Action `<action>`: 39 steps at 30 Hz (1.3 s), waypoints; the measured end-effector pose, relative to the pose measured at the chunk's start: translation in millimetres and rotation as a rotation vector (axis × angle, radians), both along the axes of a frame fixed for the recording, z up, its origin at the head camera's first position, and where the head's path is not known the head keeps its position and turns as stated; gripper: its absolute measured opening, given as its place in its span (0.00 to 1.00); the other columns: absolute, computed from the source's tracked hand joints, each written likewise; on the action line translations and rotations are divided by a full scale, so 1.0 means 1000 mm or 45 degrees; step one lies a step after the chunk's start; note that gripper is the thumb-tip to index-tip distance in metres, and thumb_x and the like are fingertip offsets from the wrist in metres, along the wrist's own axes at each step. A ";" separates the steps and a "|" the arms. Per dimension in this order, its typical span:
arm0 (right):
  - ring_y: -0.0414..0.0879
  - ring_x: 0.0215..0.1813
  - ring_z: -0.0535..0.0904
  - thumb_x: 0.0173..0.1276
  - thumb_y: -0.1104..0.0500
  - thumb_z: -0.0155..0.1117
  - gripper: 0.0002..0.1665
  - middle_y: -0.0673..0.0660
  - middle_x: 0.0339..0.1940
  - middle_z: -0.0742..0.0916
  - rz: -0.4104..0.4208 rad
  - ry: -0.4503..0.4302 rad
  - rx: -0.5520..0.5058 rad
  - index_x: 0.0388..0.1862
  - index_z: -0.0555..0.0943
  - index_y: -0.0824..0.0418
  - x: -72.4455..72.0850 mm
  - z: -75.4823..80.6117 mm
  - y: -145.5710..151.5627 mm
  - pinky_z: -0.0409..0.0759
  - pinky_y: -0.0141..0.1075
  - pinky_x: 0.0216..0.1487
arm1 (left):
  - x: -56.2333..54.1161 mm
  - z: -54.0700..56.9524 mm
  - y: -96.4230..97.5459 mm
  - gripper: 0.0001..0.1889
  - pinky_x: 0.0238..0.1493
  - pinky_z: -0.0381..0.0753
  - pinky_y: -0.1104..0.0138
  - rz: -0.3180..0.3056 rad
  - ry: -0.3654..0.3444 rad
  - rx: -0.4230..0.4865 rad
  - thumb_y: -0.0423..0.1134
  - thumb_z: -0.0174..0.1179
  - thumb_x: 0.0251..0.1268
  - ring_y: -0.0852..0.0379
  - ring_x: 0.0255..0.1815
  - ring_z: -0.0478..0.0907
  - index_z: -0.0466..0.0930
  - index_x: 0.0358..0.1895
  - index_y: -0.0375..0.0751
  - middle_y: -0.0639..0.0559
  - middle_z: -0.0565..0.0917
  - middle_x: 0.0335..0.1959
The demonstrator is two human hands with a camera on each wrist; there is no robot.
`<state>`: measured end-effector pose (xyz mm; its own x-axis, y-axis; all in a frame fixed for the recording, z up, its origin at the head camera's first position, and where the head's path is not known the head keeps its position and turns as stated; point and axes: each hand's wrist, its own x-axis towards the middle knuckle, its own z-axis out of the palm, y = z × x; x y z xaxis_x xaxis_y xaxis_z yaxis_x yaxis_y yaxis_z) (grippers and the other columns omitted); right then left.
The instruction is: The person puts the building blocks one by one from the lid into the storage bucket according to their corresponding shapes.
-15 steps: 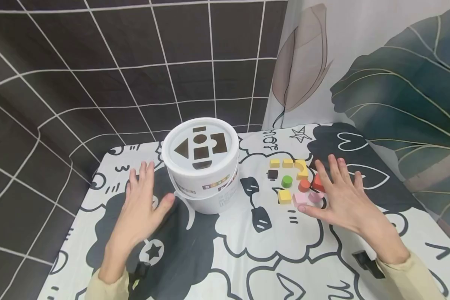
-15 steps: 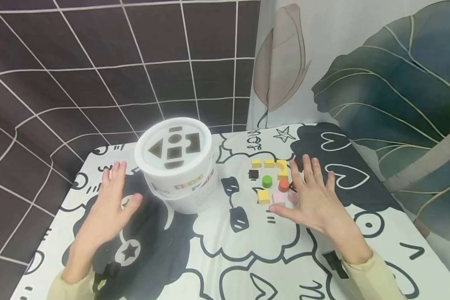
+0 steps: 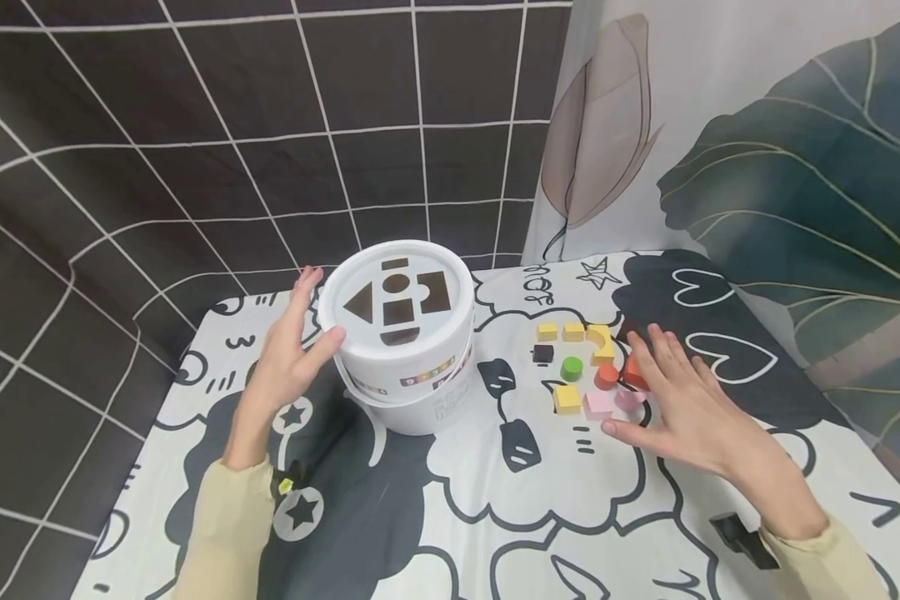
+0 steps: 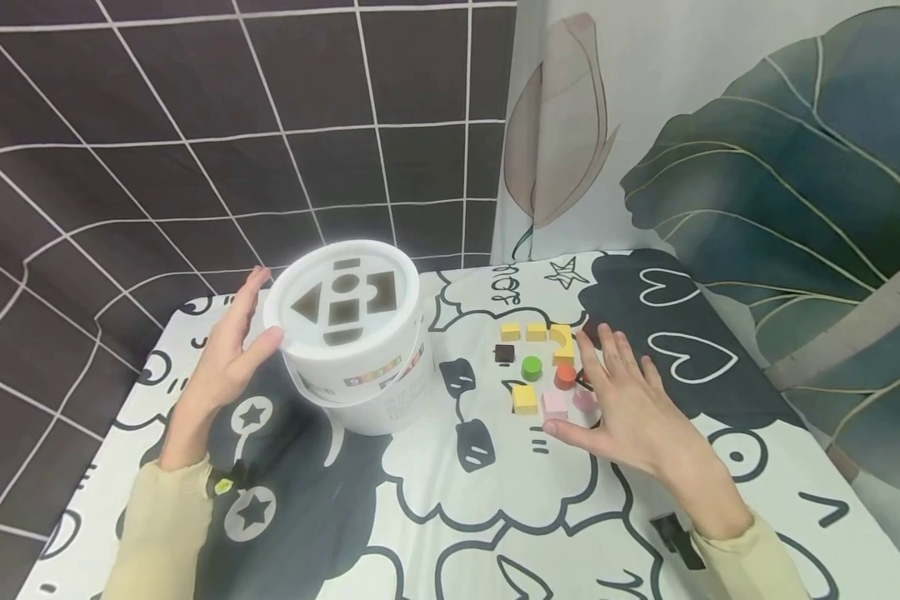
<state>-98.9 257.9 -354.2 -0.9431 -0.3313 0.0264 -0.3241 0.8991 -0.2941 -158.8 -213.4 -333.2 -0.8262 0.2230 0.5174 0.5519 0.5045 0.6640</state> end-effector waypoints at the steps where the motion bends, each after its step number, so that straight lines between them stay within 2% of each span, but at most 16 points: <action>1: 0.66 0.80 0.36 0.60 0.29 0.64 0.69 0.73 0.80 0.46 -0.002 -0.008 -0.002 0.81 0.42 0.67 0.000 0.000 0.000 0.39 0.72 0.70 | -0.002 -0.002 0.000 0.39 0.76 0.45 0.45 -0.010 0.013 0.017 0.37 0.55 0.62 0.38 0.79 0.45 0.56 0.76 0.29 0.35 0.54 0.78; 7: 0.67 0.80 0.39 0.60 0.30 0.64 0.69 0.73 0.80 0.47 -0.004 -0.040 -0.023 0.81 0.41 0.67 -0.001 0.000 0.004 0.37 0.70 0.71 | -0.010 -0.018 0.005 0.38 0.75 0.54 0.53 -0.107 0.072 0.228 0.33 0.54 0.57 0.37 0.75 0.59 0.58 0.73 0.24 0.31 0.60 0.75; 12: 0.67 0.80 0.40 0.61 0.32 0.65 0.68 0.74 0.79 0.49 0.000 -0.048 -0.046 0.81 0.43 0.69 -0.004 -0.004 0.009 0.38 0.70 0.71 | -0.016 -0.025 0.009 0.36 0.74 0.59 0.59 -0.154 0.164 0.371 0.32 0.53 0.54 0.38 0.73 0.62 0.63 0.70 0.21 0.31 0.65 0.72; 18: 0.68 0.79 0.41 0.61 0.33 0.66 0.67 0.74 0.79 0.52 -0.019 -0.091 -0.072 0.81 0.44 0.69 -0.010 -0.009 0.017 0.40 0.73 0.69 | -0.017 -0.029 0.012 0.36 0.67 0.70 0.63 -0.137 0.209 0.397 0.33 0.52 0.52 0.35 0.66 0.71 0.66 0.69 0.23 0.32 0.71 0.68; 26: 0.70 0.78 0.47 0.60 0.37 0.70 0.65 0.76 0.77 0.56 -0.046 -0.156 -0.123 0.79 0.48 0.73 -0.021 -0.017 0.033 0.52 0.76 0.64 | -0.020 -0.034 0.013 0.36 0.72 0.63 0.56 -0.141 0.256 0.394 0.37 0.51 0.54 0.41 0.70 0.68 0.65 0.69 0.22 0.33 0.69 0.70; 29: 0.74 0.74 0.56 0.60 0.42 0.72 0.61 0.77 0.75 0.60 -0.027 -0.137 -0.140 0.77 0.54 0.74 -0.024 -0.022 0.040 0.60 0.74 0.62 | -0.021 -0.036 0.014 0.36 0.72 0.62 0.55 -0.135 0.272 0.392 0.38 0.51 0.55 0.43 0.71 0.67 0.65 0.69 0.23 0.34 0.69 0.70; 32: 0.75 0.67 0.66 0.59 0.50 0.75 0.53 0.79 0.70 0.67 0.007 -0.053 -0.151 0.73 0.61 0.77 -0.027 -0.028 0.048 0.68 0.70 0.58 | -0.022 -0.036 0.014 0.35 0.72 0.62 0.55 -0.124 0.280 0.396 0.39 0.51 0.55 0.42 0.72 0.66 0.66 0.68 0.23 0.34 0.70 0.70; 36: 0.67 0.52 0.80 0.57 0.57 0.76 0.45 0.78 0.63 0.75 0.013 0.035 -0.169 0.68 0.68 0.77 -0.030 -0.040 0.056 0.76 0.66 0.52 | -0.021 -0.036 0.016 0.35 0.73 0.62 0.55 -0.127 0.287 0.422 0.38 0.52 0.55 0.41 0.72 0.65 0.67 0.68 0.24 0.33 0.70 0.70; 39: 0.61 0.43 0.80 0.56 0.59 0.76 0.41 0.77 0.59 0.79 -0.014 0.064 -0.176 0.65 0.71 0.76 -0.030 -0.047 0.060 0.80 0.62 0.45 | -0.020 -0.036 0.017 0.35 0.73 0.61 0.55 -0.131 0.286 0.435 0.38 0.51 0.55 0.41 0.72 0.65 0.67 0.68 0.24 0.32 0.70 0.69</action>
<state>-129.0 317.6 -401.3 -0.9429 -0.3112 0.1187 -0.3323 0.8547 -0.3988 -179.1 -196.2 -369.4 -0.6667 0.0830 0.7407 0.7382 0.2109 0.6408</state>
